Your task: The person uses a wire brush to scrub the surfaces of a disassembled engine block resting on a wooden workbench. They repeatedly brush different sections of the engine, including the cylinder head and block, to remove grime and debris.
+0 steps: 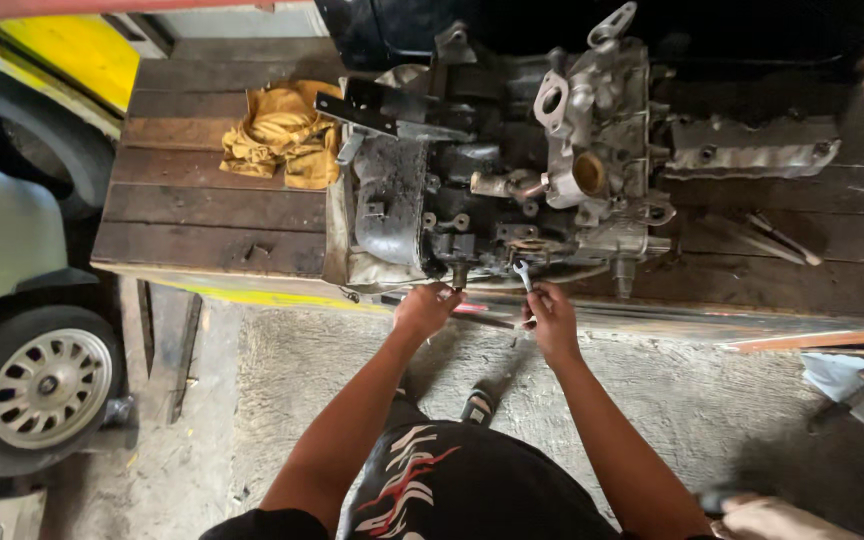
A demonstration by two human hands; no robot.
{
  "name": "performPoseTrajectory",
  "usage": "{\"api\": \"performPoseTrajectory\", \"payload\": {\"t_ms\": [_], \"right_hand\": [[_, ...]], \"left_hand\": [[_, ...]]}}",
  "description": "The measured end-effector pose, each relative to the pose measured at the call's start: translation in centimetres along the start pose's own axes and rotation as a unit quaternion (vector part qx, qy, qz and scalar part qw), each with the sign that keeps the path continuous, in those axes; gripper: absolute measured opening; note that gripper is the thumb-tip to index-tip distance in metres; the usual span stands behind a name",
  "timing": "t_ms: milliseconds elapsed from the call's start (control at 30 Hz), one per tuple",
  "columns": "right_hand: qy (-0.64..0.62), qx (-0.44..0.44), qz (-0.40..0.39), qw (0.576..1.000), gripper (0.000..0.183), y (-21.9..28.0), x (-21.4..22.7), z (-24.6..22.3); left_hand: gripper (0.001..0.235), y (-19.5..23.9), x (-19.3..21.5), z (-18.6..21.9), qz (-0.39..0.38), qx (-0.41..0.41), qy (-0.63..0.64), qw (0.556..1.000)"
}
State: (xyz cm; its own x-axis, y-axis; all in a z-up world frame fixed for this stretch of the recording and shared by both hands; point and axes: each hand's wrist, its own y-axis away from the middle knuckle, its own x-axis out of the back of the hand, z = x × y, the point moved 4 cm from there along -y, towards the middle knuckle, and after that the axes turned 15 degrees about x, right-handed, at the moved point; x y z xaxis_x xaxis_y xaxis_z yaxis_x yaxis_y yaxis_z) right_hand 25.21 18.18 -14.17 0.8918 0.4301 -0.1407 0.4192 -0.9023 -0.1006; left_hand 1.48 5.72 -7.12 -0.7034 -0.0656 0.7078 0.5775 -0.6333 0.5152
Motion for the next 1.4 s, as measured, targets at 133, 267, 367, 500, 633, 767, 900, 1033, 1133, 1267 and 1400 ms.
{"api": "performPoseTrajectory", "payload": {"t_ms": [133, 267, 367, 500, 633, 767, 900, 1033, 1133, 1267, 1400], "right_hand": [[-0.016, 0.020, -0.009, 1.000, 0.022, 0.4, -0.6, 0.8], [0.012, 0.012, -0.015, 1.000, 0.023, 1.0, -1.7, 1.2], [0.008, -0.009, -0.002, 1.000, 0.023, 0.8, -2.2, 1.3], [-0.013, 0.054, -0.014, 0.998, 0.021, 0.6, -2.7, 1.5], [0.000, 0.066, 0.000, 0.998, 0.020, 0.1, -2.5, 2.6], [-0.011, 0.044, 0.006, 0.999, 0.018, -1.1, -1.9, 4.7], [-0.043, 0.009, -0.020, 0.999, 0.019, -2.0, -1.6, 6.8], [-0.049, 0.034, -0.064, 0.996, 0.023, -3.0, -1.5, 6.9], [0.103, 0.018, -0.070, 0.992, 0.026, -3.0, -0.7, 5.5], [0.328, 0.086, -0.077, 0.938, 0.031, -4.2, 1.4, -1.9], [0.451, 0.274, -0.092, 0.844, 0.028, -3.9, 0.5, -8.5]], "left_hand": [[0.056, 0.6, 0.7, 0.5, -0.002, 0.012, 0.001, 1.000], [0.057, 0.4, 0.6, 0.6, -0.001, 0.010, -0.018, 1.000], [0.059, 0.1, 0.6, 0.5, -0.020, 0.033, -0.034, 0.999], [0.060, 0.6, 0.5, 0.5, -0.027, 0.033, -0.019, 0.999], [0.058, 0.9, 0.8, 0.7, -0.013, 0.034, -0.027, 0.999], [0.056, 0.6, 1.0, 0.8, -0.025, 0.040, -0.036, 0.998], [0.058, 1.0, 1.1, 0.7, -0.013, 0.034, -0.008, 0.999], [0.058, 1.1, 1.3, 0.8, -0.025, 0.051, -0.024, 0.998], [0.059, 1.0, 1.3, 0.8, -0.031, 0.048, -0.012, 0.998], [0.057, 0.6, 1.2, 0.5, -0.044, 0.036, 0.008, 0.998], [0.058, 0.7, 1.1, 0.3, -0.031, 0.026, 0.013, 0.999]]}}
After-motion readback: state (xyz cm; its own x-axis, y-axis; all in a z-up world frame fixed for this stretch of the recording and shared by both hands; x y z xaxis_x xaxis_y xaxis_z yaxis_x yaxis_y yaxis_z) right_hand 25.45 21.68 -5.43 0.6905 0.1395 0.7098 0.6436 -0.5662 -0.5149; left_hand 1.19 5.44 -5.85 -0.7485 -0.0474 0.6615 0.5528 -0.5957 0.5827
